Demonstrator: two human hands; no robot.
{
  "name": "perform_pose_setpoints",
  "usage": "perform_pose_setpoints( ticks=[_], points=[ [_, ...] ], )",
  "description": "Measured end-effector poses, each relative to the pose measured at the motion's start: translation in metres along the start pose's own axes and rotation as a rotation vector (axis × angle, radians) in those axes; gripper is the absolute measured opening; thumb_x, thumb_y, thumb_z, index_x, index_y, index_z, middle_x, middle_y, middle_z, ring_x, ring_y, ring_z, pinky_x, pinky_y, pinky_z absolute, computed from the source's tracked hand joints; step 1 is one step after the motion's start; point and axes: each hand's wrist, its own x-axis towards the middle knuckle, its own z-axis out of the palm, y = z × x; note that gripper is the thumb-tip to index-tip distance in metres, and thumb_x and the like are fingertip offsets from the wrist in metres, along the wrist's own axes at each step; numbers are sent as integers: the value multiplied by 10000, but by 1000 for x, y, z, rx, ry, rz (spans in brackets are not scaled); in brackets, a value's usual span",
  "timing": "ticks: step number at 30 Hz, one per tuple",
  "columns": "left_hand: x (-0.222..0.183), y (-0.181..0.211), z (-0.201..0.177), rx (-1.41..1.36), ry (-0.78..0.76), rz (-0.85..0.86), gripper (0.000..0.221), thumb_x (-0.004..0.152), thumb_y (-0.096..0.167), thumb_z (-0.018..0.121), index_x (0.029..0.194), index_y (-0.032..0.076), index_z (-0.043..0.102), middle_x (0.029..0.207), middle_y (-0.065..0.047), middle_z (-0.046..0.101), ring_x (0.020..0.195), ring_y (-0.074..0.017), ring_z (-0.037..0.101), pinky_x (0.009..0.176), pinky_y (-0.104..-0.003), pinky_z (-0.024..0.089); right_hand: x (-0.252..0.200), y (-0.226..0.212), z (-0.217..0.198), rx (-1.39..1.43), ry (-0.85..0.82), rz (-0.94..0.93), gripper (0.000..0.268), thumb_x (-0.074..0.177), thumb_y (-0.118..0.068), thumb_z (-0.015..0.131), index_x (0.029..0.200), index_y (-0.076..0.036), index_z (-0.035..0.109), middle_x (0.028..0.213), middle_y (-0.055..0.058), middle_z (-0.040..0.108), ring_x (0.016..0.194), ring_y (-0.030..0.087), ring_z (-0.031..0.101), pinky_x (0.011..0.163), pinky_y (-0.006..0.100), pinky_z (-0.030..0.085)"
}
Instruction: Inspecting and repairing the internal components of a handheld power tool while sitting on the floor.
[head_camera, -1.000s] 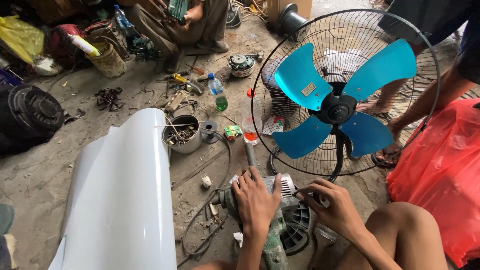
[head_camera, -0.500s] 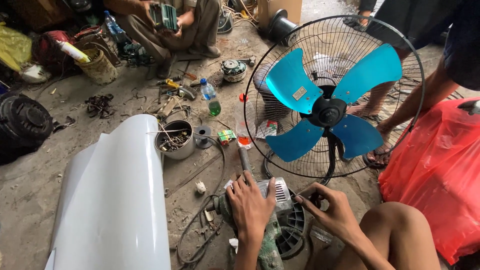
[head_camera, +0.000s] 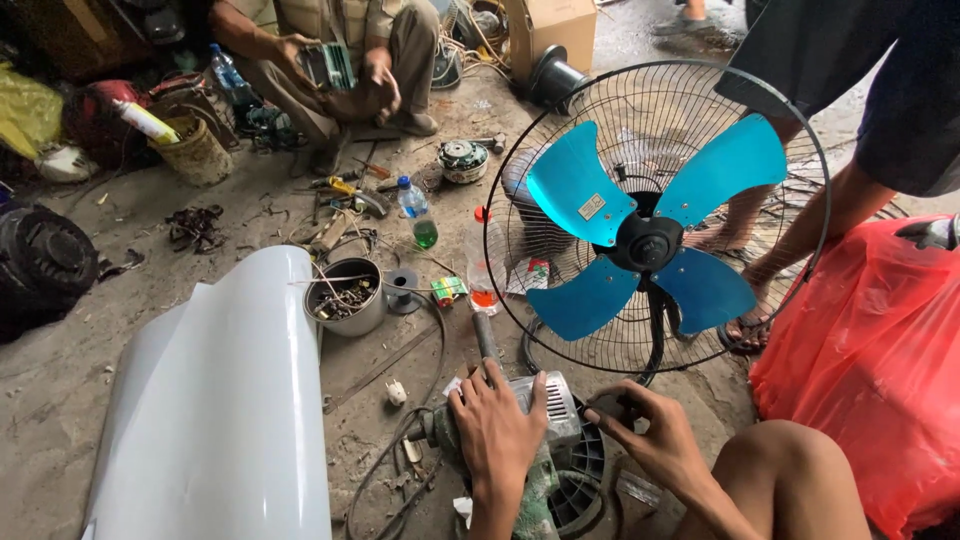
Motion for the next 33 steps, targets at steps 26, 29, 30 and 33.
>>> perform_pose_setpoints(
  ticks=[26, 29, 30, 33],
  points=[
    [-2, 4, -15, -8, 16, 15, 1120, 1132, 851, 251, 1629, -111, 539, 1338, -348, 767, 1301, -474, 733, 1314, -712, 356, -8, 6, 2, 80, 6, 168, 282, 842, -149, 997, 1111, -71, 971, 889, 61, 981, 699, 129, 777, 628, 272, 622],
    [-3, 4, -15, -1, 3, 13, 1119, 1133, 852, 248, 1639, -105, 528, 1360, -348, 758, 1320, -475, 720, 1321, -713, 343, -8, 8, 3, 122, -5, 212, 285, 852, -114, 990, 1129, -51, 968, 903, 88, 980, 721, 148, 801, 637, 280, 639],
    [-3, 4, -15, -6, 0, 10, 1112, 1131, 851, 259, 1641, -101, 524, 1351, -343, 760, 1306, -468, 725, 1320, -717, 345, -8, 8, 3, 151, -12, 239, 286, 857, -94, 986, 1137, -37, 964, 901, 110, 976, 733, 164, 817, 635, 287, 646],
    [-1, 2, -9, 28, 0, 14, 1138, 1124, 871, 209, 1639, -87, 543, 1342, -341, 773, 1299, -476, 734, 1304, -717, 362, -8, 10, 2, 211, -9, 279, 313, 863, -73, 979, 1168, -9, 956, 920, 151, 976, 720, 185, 827, 604, 295, 635]
  ],
)
